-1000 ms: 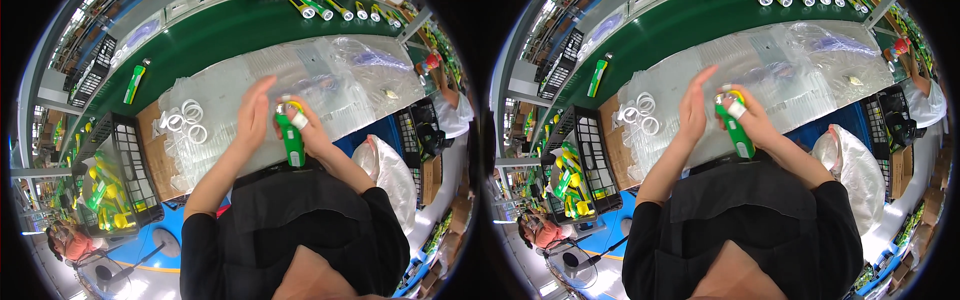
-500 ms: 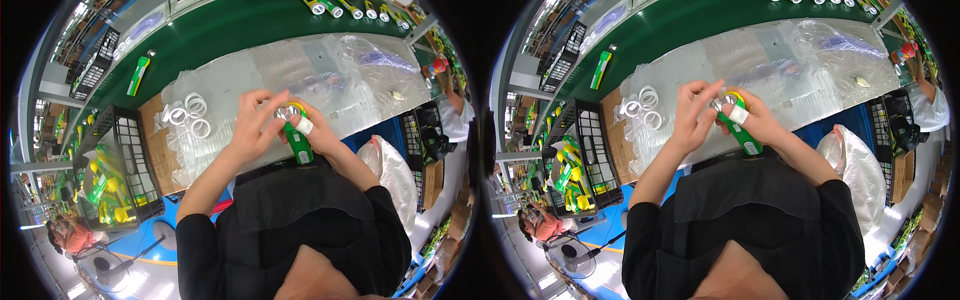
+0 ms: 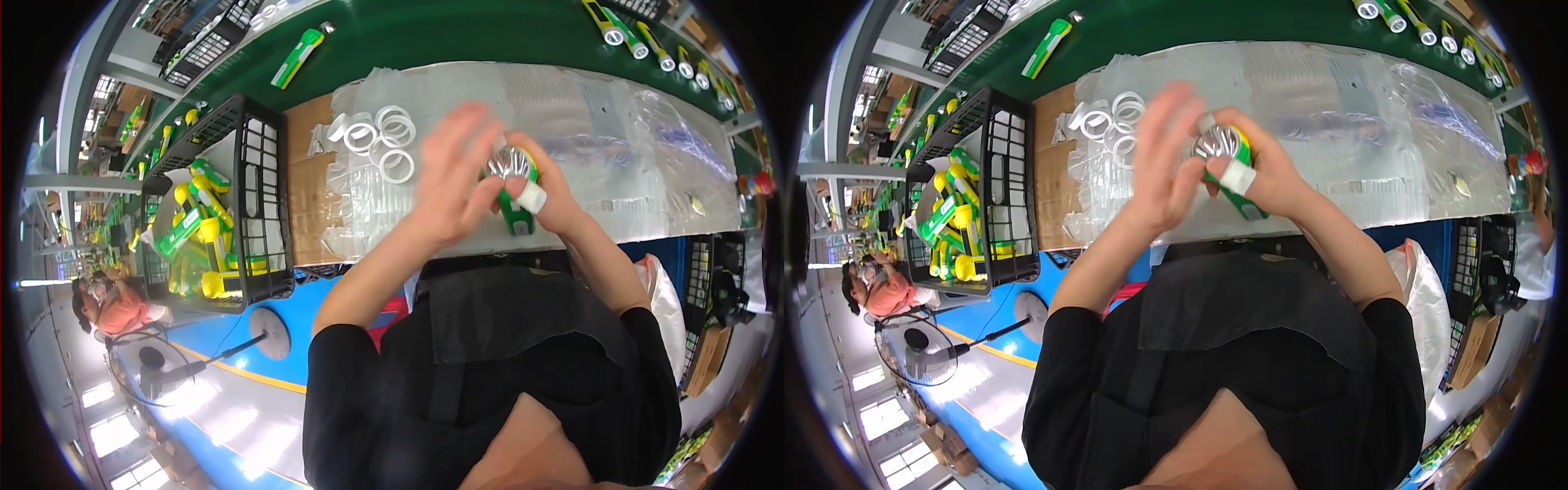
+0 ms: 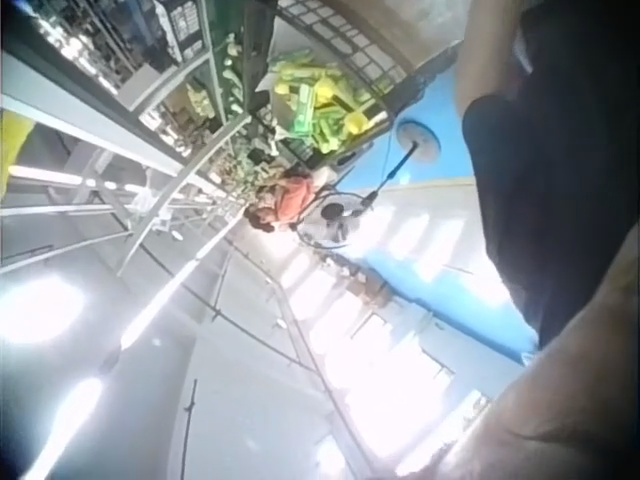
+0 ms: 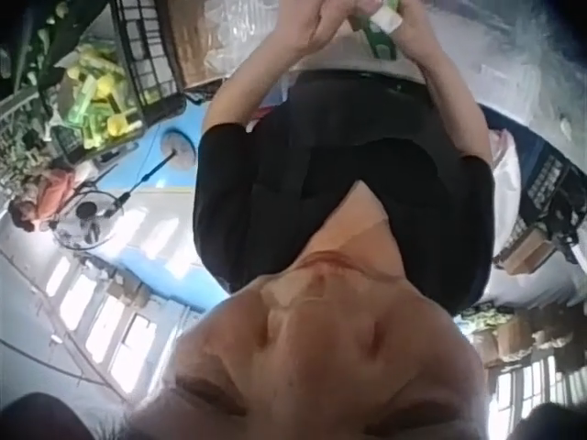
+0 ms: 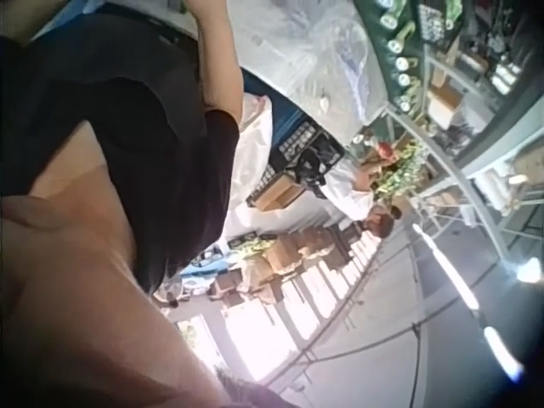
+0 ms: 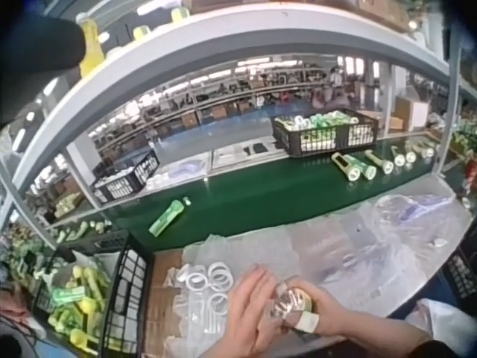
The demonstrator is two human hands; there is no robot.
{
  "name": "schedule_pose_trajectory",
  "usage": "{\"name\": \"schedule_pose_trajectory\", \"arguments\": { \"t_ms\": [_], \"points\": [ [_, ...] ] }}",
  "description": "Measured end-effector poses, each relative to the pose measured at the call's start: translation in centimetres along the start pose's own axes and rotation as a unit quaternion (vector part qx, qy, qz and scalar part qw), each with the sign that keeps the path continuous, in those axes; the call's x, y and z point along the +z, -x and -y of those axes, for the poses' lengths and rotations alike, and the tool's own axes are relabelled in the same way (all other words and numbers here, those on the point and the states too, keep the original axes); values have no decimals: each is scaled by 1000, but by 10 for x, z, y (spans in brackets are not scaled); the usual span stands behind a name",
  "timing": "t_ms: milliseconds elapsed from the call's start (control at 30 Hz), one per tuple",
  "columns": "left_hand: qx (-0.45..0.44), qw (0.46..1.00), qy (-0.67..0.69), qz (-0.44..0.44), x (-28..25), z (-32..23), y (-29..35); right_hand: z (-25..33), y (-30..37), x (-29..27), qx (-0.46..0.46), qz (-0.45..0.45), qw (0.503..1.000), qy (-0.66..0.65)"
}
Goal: Assembling flashlight components by attaching plastic rings to the lens housing on an assembly line.
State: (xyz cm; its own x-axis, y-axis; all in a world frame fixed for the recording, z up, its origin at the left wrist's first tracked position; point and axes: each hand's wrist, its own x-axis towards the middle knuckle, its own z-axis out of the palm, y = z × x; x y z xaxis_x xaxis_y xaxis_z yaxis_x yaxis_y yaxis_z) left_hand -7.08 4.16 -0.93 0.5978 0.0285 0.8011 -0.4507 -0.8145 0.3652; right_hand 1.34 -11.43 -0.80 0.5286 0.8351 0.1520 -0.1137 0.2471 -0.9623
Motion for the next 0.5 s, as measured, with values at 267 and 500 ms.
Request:
{"name": "schedule_pose_trajectory", "arguments": {
  "t_ms": [267,500],
  "points": [
    [-276,899,-301,160,-51,37,64,-10,-43,-7,-69,-16,997,-1],
    [-152,987,43,8,-30,12,-2,-20,-43,-14,-92,-21,995,14]
  ]
}}
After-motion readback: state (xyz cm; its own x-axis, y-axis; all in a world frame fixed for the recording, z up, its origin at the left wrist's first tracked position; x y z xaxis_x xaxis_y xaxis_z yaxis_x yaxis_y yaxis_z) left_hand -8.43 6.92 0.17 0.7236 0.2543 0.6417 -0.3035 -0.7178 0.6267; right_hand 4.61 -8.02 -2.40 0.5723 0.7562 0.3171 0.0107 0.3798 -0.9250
